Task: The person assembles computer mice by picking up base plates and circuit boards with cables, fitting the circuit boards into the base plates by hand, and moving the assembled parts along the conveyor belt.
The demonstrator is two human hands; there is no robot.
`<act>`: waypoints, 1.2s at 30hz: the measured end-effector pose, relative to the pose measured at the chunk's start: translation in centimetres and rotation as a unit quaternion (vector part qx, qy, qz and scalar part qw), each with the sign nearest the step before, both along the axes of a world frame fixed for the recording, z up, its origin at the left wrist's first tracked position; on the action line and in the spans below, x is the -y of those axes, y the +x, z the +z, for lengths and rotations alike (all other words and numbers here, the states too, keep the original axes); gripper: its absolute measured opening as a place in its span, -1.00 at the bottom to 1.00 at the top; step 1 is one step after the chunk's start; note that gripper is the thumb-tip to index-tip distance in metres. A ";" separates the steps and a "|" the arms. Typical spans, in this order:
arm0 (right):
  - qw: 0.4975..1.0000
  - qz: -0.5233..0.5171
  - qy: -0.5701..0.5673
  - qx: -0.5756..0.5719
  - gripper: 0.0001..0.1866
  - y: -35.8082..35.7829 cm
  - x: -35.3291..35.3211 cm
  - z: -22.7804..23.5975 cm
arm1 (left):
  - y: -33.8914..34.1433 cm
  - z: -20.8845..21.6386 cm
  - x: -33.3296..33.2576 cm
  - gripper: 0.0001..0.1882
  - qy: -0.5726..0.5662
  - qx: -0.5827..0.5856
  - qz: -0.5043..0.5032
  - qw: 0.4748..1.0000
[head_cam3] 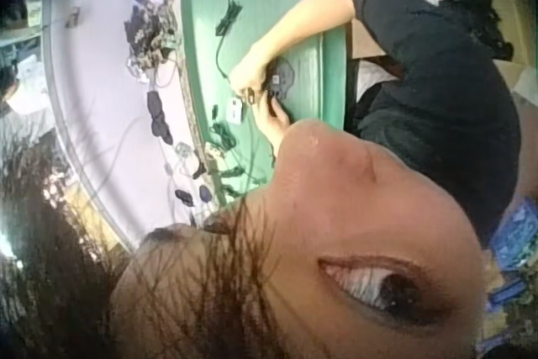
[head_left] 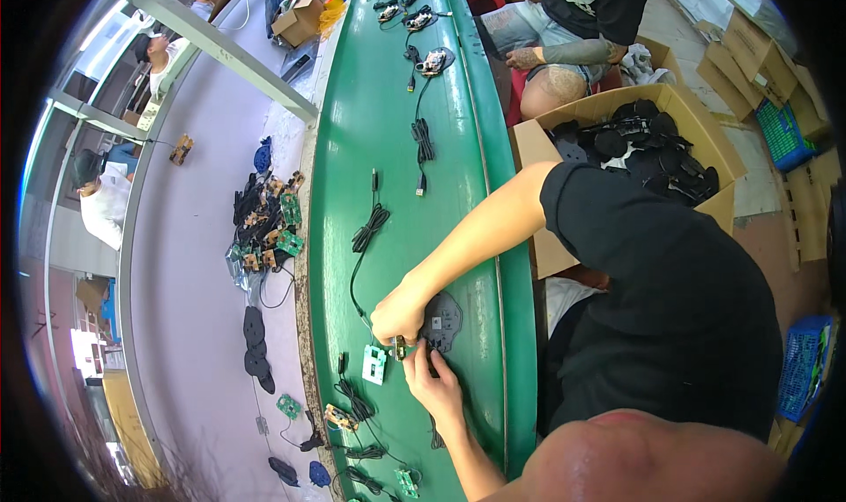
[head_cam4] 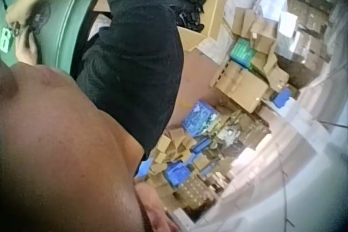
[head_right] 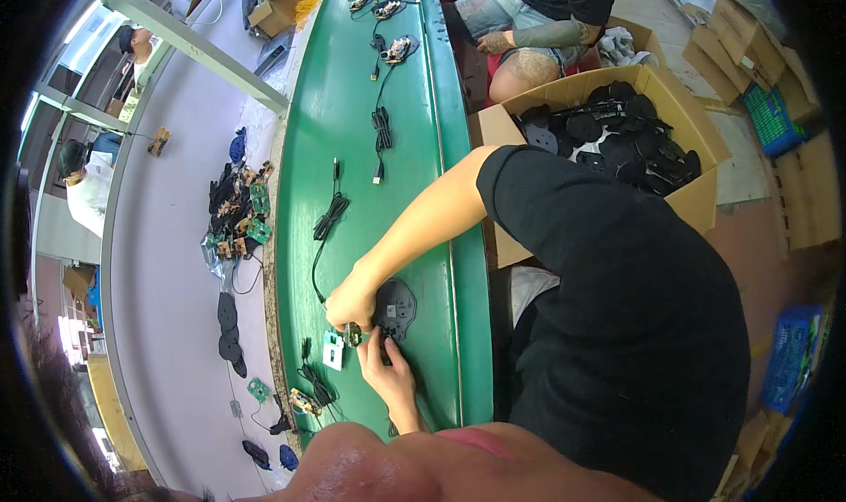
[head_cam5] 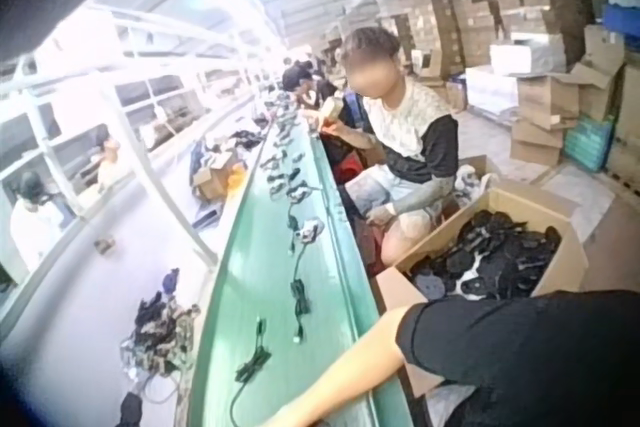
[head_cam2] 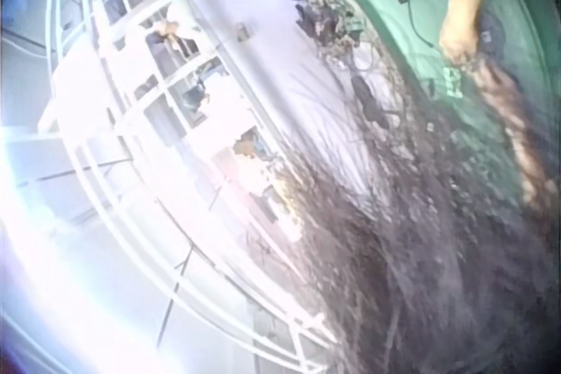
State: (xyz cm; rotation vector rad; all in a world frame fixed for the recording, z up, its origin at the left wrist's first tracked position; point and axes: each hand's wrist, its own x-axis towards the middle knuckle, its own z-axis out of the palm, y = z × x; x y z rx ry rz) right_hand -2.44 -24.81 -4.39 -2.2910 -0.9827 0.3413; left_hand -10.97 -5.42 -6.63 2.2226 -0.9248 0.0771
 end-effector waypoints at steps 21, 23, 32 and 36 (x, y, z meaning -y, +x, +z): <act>0.950 0.016 0.222 -0.219 -0.62 -2.1 4.7 -0.4 | 0.6 2.1 0.7 -0.70 -0.016 -0.158 -0.029 0.987; 0.949 0.029 0.234 -0.212 -0.63 -3.6 4.6 -0.9 | 0.6 1.8 0.1 -0.74 0.003 -0.132 -0.041 0.990; 0.957 -0.077 0.272 -0.071 -0.68 -6.2 9.5 -0.7 | 4.2 3.1 3.0 -0.70 -0.020 -0.226 -0.038 0.973; 0.972 -0.045 0.230 -0.017 -0.65 -5.4 7.6 -1.7 | 5.1 2.5 1.1 -0.62 0.004 -0.245 0.001 0.969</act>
